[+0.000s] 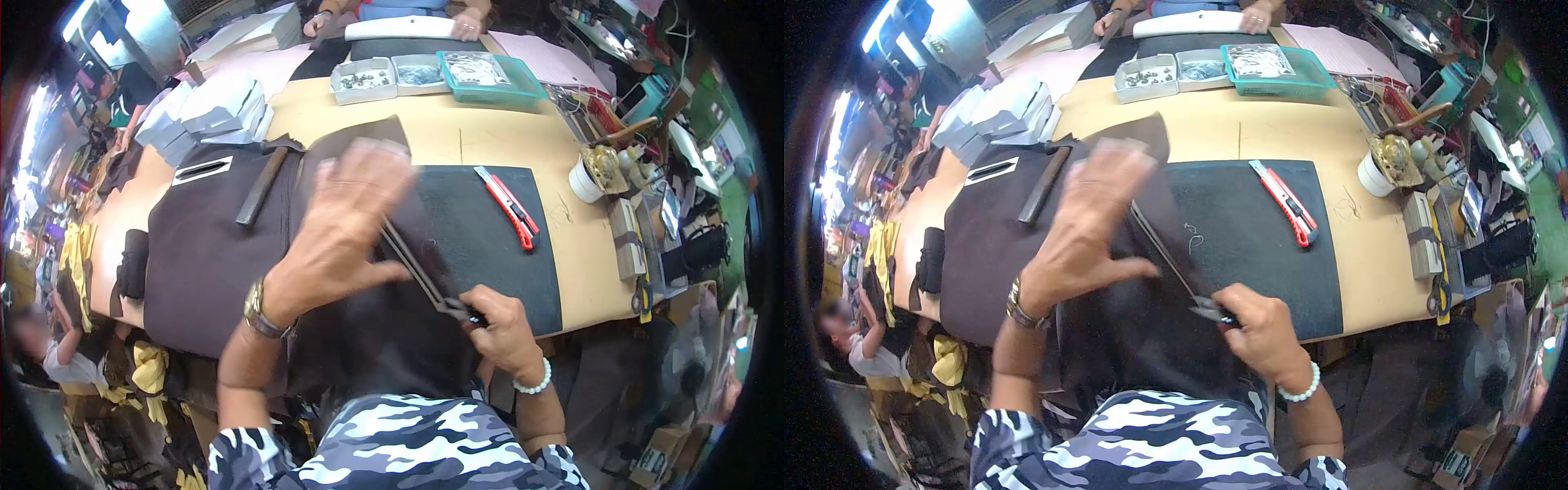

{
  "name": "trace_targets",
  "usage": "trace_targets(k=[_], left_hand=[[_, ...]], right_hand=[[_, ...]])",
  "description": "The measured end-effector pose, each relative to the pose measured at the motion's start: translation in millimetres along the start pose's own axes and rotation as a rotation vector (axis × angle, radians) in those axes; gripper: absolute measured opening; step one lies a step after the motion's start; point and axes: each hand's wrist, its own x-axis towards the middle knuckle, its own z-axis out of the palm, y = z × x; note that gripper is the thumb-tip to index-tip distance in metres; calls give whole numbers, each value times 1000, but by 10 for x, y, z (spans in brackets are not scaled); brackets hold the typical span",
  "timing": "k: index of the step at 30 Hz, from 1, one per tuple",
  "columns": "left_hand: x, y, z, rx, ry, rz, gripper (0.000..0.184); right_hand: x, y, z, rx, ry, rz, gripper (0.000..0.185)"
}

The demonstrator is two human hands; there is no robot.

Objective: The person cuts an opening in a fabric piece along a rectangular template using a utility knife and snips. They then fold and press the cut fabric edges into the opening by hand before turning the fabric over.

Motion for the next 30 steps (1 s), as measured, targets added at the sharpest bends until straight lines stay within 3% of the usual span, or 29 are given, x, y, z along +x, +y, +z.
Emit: trace_targets(k=[2, 3, 5, 8, 9, 10, 11, 12, 13, 14, 15, 16, 19, 21, 23, 24, 26, 29, 30], left_hand=[[178, 74, -42, -41, -463, 273, 90], [278, 130, -39, -31, -590, 423, 58], [413, 173, -2, -3, -1015, 341, 26], [466, -216, -328, -87, -775, 218, 17], [519, -332, -550, 58, -827, -67, 19], [434, -653, -699, 239, -676, -215, 18], [324, -1047, -903, 577, -566, -286, 15], [93, -1467, -1152, 803, -345, -186, 14], [81, -1679, -1450, 1038, -436, -624, 18], [-51, -1851, -1712, 1102, -323, -722, 19], [-175, -1812, -1924, 1122, -304, -647, 20], [-529, -2492, -2293, 1155, -411, -676, 27], [-342, -1972, -2097, 500, -564, -934, 35], [-196, -1274, -1500, 111, -234, -1124, 40], [-114, -881, -851, -257, -197, -1202, 44], [-171, -810, -465, -617, -166, -1157, 43], [-169, -483, 372, -873, 9, -1214, 34], [71, 243, 949, -1593, 178, -788, 19], [124, 390, 1055, -1650, 232, -792, 17]], right_hand=[[96, -150, 12, -45, -34, -112, 29], [133, -189, 11, -72, -46, -166, 29], [175, -172, 0, -3, 59, -222, 29], [174, -46, -20, 103, 246, -169, 28], [127, 103, 4, 211, 294, -87, 26], [59, 295, 57, 323, 340, -3, 24], [4, 417, 112, 436, 384, 82, 23], [-24, 457, 148, 594, 427, 156, 23], [-61, 502, 171, 627, 429, 216, 23], [-100, 553, 184, 660, 431, 275, 23], [-126, 595, 210, 693, 434, 335, 24], [-138, 630, 254, 667, 450, 331, 27], [-103, 629, 268, 634, 475, 302, 28], [-93, 623, 262, 633, 490, 321, 29], [-75, 622, 254, 658, 495, 337, 30], [-64, 626, 249, 684, 495, 349, 30], [-41, 589, 191, 747, 492, 380, 30], [-36, 260, 93, 795, 503, 341, 30], [-42, 175, 82, 813, 497, 296, 29]])
